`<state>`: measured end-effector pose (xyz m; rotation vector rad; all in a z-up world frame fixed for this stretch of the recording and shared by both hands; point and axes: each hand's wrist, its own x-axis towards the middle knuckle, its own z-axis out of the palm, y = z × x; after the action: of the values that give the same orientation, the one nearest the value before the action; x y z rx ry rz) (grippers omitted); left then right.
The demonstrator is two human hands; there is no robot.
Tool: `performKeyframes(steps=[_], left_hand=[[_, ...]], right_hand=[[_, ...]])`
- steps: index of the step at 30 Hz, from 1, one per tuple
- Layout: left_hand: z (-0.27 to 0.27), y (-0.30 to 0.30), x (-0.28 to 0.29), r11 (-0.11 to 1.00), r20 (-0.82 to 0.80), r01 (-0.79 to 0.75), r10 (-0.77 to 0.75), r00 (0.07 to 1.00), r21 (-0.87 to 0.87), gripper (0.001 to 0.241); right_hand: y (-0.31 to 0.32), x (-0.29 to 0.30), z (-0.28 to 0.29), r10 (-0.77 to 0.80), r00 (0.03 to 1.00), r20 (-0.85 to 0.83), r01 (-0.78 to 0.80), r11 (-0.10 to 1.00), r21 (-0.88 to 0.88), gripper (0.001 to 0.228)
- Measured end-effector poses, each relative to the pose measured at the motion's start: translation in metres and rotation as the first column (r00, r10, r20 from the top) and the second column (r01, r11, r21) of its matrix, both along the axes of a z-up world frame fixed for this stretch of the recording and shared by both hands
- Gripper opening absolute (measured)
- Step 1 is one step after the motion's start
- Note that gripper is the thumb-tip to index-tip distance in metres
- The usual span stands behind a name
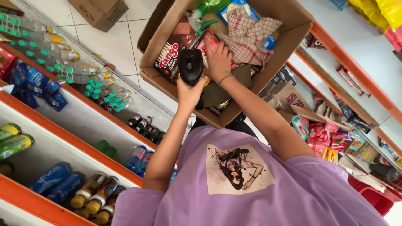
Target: The person takes various packaged food items from a cardboard box, scans each item with a handheld scanner, and places the items onto the store shelves.
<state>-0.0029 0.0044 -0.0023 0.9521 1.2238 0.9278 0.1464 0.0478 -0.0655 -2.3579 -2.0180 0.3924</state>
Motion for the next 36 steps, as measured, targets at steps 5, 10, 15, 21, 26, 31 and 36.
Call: performKeyframes(steps=[5,10,15,21,26,31,36], left_hand=[[0.007,0.005,-0.009,0.995,0.006,0.077,-0.078,0.997,0.069,0.014],[0.031,0.011,-0.019,0.974,0.014,0.153,-0.158,0.987,0.166,0.019],[0.054,0.010,-0.024,0.950,0.012,0.270,-0.275,0.961,0.156,0.026],[0.082,0.002,-0.015,0.872,0.041,0.459,-0.472,0.881,0.170,0.036],[0.128,-0.013,0.019,0.701,-0.027,0.688,-0.697,0.717,0.189,0.047],[0.169,-0.026,0.069,0.456,-0.177,0.811,-0.821,0.542,0.367,0.052],[0.183,-0.047,0.114,0.315,-0.218,0.825,-0.864,0.454,0.470,0.048]], right_hand=[[0.009,0.020,0.043,-0.068,0.988,-0.141,0.032,0.970,-0.239,0.119],[0.007,0.064,0.075,-0.091,0.968,-0.233,-0.001,0.930,-0.368,0.105],[-0.020,0.143,0.086,0.232,0.585,-0.777,-0.417,0.908,-0.042,0.078],[-0.122,0.198,0.136,-0.536,-0.260,-0.803,-0.266,0.839,-0.474,0.084],[-0.191,0.214,0.133,-0.241,-0.797,-0.553,-0.151,0.967,-0.203,0.100],[-0.258,0.228,0.126,-0.038,-0.899,-0.437,0.021,0.991,-0.128,0.099],[-0.313,0.240,0.134,0.003,-0.914,-0.405,0.065,0.988,-0.141,0.109]])
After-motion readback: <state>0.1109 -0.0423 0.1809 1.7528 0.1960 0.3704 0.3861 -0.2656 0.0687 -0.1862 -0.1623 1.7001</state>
